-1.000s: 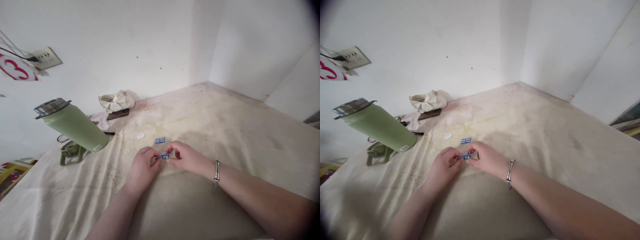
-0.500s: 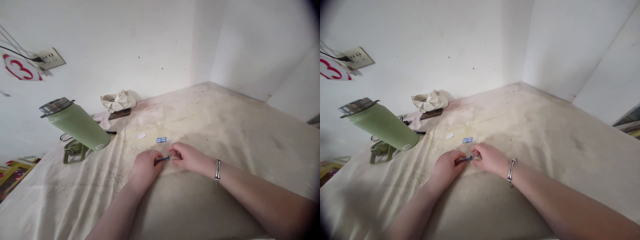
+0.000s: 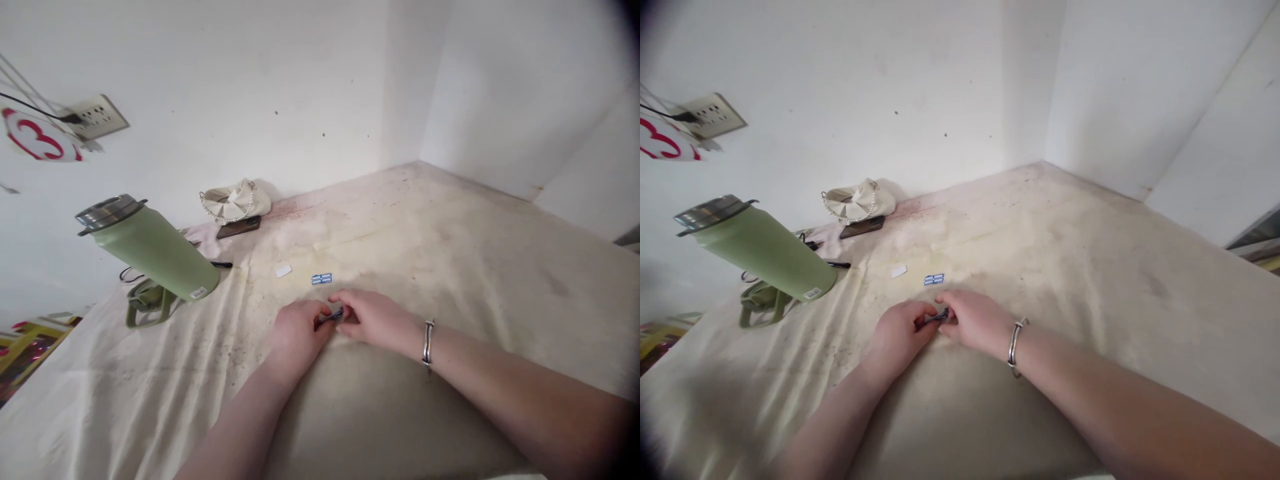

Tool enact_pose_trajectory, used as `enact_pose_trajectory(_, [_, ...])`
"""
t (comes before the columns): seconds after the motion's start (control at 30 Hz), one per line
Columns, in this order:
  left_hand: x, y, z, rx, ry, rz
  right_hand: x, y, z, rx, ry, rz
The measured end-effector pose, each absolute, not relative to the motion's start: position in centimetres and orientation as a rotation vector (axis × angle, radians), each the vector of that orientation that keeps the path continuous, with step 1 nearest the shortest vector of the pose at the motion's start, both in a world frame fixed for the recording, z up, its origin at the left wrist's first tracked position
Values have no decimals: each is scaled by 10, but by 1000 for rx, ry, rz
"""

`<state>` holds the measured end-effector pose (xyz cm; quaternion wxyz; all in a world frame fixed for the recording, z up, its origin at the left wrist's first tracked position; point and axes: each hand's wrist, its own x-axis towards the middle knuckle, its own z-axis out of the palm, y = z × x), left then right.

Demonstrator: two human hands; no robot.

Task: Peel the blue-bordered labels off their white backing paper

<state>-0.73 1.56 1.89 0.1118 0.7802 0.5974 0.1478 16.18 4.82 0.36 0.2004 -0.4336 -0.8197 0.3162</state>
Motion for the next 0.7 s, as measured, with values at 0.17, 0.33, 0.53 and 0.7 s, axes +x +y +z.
enact_pose_trajectory(0.17, [-7,16,20,2290,1747,430,161,48,5,-1247,-2315,824])
enact_pose_trajectory(0.33, [-5,16,20,2280,1756,436,159,47,3,-1203,-2362,697])
enact_pose_trajectory(0.53, [-4,16,20,2256,1768,460,157,49,-2,-1212,-2354,679])
enact_pose_trajectory(0.7, [-7,15,21,2249,1720,481,158,50,1,-1206,-2352,690])
